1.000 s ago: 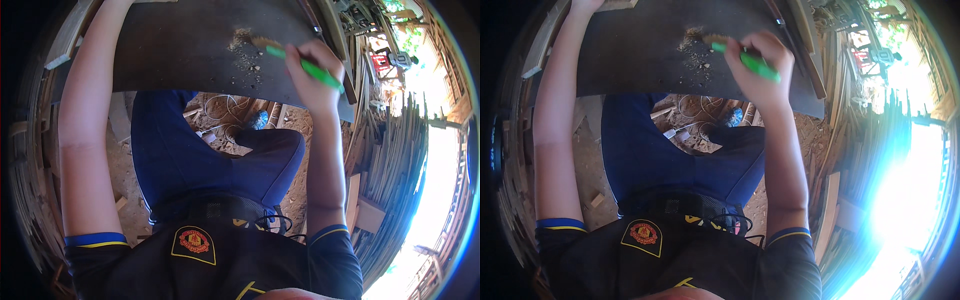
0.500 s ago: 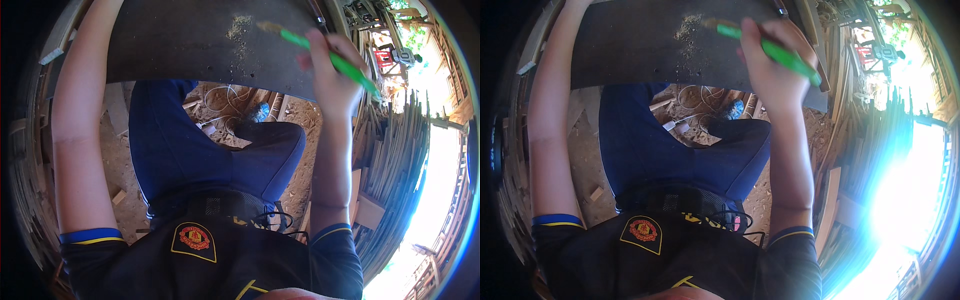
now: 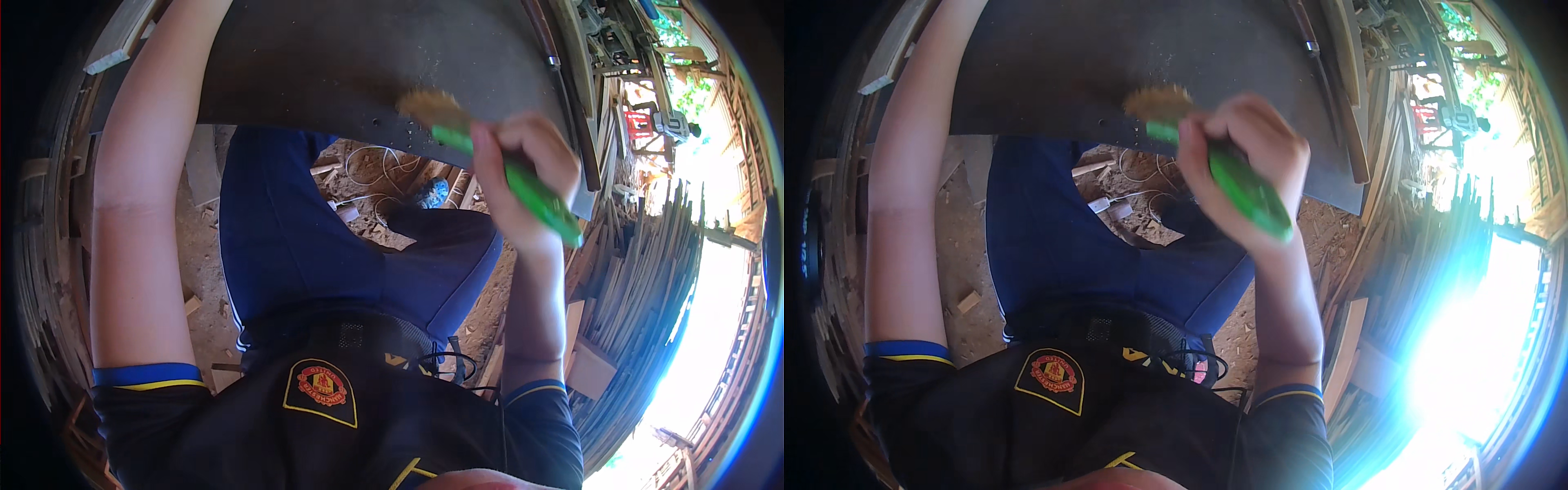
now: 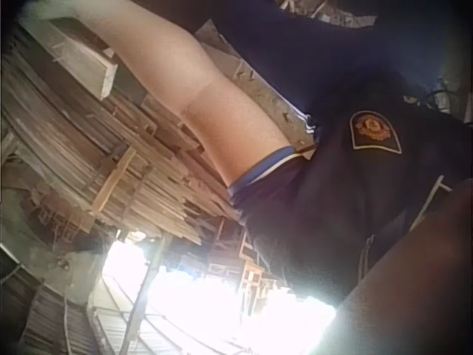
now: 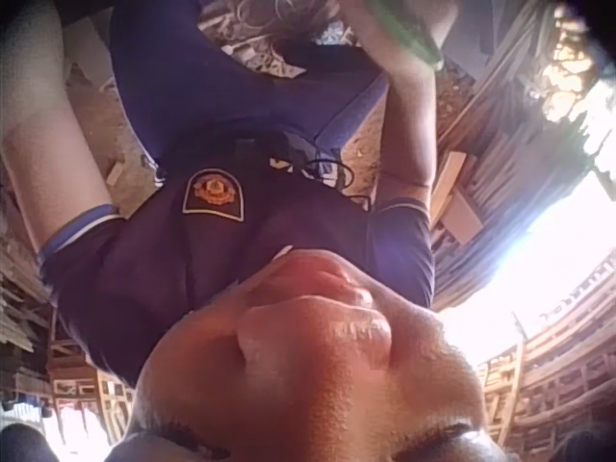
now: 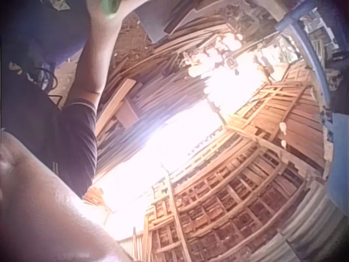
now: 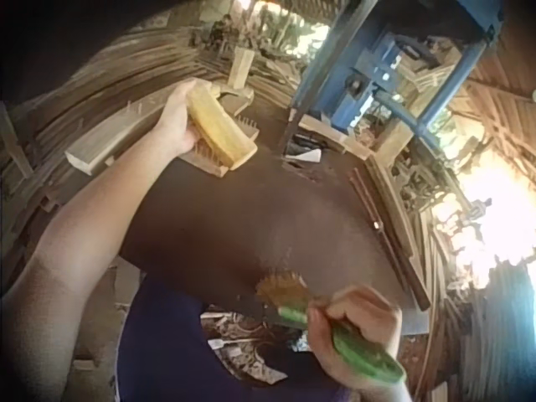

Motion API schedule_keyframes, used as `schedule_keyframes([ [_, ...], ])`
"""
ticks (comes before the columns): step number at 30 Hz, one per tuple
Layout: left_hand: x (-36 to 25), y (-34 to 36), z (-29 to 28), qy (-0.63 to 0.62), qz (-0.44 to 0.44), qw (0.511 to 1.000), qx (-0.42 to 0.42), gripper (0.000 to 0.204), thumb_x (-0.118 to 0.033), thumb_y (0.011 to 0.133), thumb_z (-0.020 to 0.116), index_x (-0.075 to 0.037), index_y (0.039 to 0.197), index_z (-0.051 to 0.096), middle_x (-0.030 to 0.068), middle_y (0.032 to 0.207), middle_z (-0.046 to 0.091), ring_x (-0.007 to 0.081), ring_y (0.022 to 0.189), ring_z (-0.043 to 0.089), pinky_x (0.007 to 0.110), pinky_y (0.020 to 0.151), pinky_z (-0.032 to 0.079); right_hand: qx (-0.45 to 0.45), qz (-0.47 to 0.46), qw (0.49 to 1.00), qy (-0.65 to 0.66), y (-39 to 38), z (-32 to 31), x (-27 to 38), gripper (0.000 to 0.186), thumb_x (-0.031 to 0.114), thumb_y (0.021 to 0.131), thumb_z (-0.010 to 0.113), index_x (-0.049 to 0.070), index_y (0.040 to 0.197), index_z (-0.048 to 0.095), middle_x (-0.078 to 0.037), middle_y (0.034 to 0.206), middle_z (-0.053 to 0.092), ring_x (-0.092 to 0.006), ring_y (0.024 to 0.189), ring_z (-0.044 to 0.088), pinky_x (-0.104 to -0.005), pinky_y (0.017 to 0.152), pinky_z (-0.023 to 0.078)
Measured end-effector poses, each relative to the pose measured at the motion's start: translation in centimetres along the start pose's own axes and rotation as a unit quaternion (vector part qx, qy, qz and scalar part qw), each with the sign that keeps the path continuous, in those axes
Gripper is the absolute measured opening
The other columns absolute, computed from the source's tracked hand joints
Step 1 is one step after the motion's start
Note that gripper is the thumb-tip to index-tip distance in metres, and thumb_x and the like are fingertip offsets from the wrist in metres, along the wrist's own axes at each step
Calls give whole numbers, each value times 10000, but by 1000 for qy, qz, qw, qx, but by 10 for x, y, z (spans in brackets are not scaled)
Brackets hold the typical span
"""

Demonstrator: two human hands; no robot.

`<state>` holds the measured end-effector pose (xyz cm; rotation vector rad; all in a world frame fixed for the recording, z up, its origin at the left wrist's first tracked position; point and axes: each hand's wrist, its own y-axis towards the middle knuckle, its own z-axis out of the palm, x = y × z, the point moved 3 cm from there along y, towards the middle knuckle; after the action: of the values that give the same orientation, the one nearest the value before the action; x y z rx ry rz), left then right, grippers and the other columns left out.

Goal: Using a mallet and chisel to carve or shape a piece of wood, then brushing away debris.

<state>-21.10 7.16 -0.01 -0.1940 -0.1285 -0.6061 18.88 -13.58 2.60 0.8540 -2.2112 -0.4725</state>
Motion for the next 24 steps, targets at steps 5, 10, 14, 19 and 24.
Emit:
schedule_keyframes([
  [5,6,5,1,-11,9,1000,19,267,-349,1017,557,-101,1064,645,94,1092,688,272,1059,639,449,974,520,11,77,997,13,-42,-39,29,184,-15,819,785,23,719,636,-91,719,658,-143,583,645,-274,534,479],
  [10,11,9,-11,-22,-11,989,146,241,-332,1007,570,-113,1069,649,87,1086,698,267,1065,646,434,964,531,-154,193,969,-6,-55,-80,-14,185,-25,886,730,28,727,653,-65,727,671,-133,561,657,-262,518,469],
  [14,19,12,-10,-55,-60,982,171,334,-376,1014,557,-87,1148,661,102,1160,704,269,1134,640,430,1006,516,-150,178,949,-214,-75,-84,-48,212,-46,885,702,22,703,619,-82,695,639,-162,543,606,-293,519,444],
  [19,35,11,-11,489,487,722,46,372,-491,920,504,-128,948,581,46,1014,607,253,1019,624,467,920,451,-110,66,982,-138,-71,-46,22,227,-45,836,714,18,674,569,-94,670,605,-209,548,556,-322,527,417],
  [24,36,26,-8,473,503,722,44,368,-500,911,536,-139,961,587,43,1005,609,265,1029,616,480,945,444,-202,175,963,21,-65,-52,-5,186,-23,831,728,20,711,592,-93,713,629,-197,626,615,-304,574,453],
])
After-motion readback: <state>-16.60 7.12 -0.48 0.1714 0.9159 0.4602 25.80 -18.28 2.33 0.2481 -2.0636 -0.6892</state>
